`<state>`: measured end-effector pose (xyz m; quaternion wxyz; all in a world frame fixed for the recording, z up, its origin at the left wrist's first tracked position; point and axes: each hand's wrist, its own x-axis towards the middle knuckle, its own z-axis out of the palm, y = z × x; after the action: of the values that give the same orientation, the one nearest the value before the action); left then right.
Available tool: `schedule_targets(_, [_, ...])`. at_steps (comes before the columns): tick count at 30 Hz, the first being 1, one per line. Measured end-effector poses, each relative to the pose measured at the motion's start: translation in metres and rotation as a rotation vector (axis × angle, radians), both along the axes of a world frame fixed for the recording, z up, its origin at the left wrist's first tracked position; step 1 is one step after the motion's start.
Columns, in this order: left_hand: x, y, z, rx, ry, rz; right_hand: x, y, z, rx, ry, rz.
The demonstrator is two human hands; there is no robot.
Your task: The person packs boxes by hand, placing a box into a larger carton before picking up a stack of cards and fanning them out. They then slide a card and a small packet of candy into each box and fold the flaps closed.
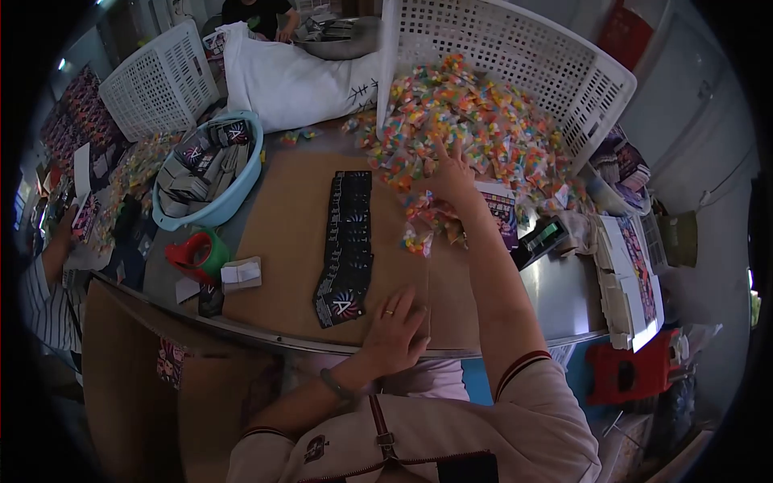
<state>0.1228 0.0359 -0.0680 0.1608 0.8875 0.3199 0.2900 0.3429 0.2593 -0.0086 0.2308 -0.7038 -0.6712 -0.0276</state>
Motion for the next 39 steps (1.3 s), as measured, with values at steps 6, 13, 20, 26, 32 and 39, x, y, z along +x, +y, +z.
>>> schedule_targets(6, [-0.002,-0.001,0.002,-0.079,0.002,-0.008,-0.018,0.032,-0.023,-0.358,-0.035,-0.013])
schedule_targets(13, [-0.004,-0.003,-0.003,-0.056,-0.035,-0.013,-0.057,-0.025,-0.019,-0.301,0.036,-0.067])
schedule_targets(20, [-0.004,-0.003,-0.008,-0.084,-0.069,0.044,-0.080,-0.107,-0.013,-0.109,-0.063,0.008])
schedule_targets(26, [0.000,0.015,0.021,-0.081,-0.003,0.086,0.036,-0.094,0.022,-0.134,-0.134,-0.009])
schedule_targets(32, [0.027,0.041,-0.001,-0.060,0.141,0.109,0.093,-0.075,0.019,-0.302,-0.197,-0.039])
schedule_targets(39, [0.034,0.045,0.009,-0.030,0.270,0.168,0.070,-0.080,0.059,-0.458,-0.335,-0.032])
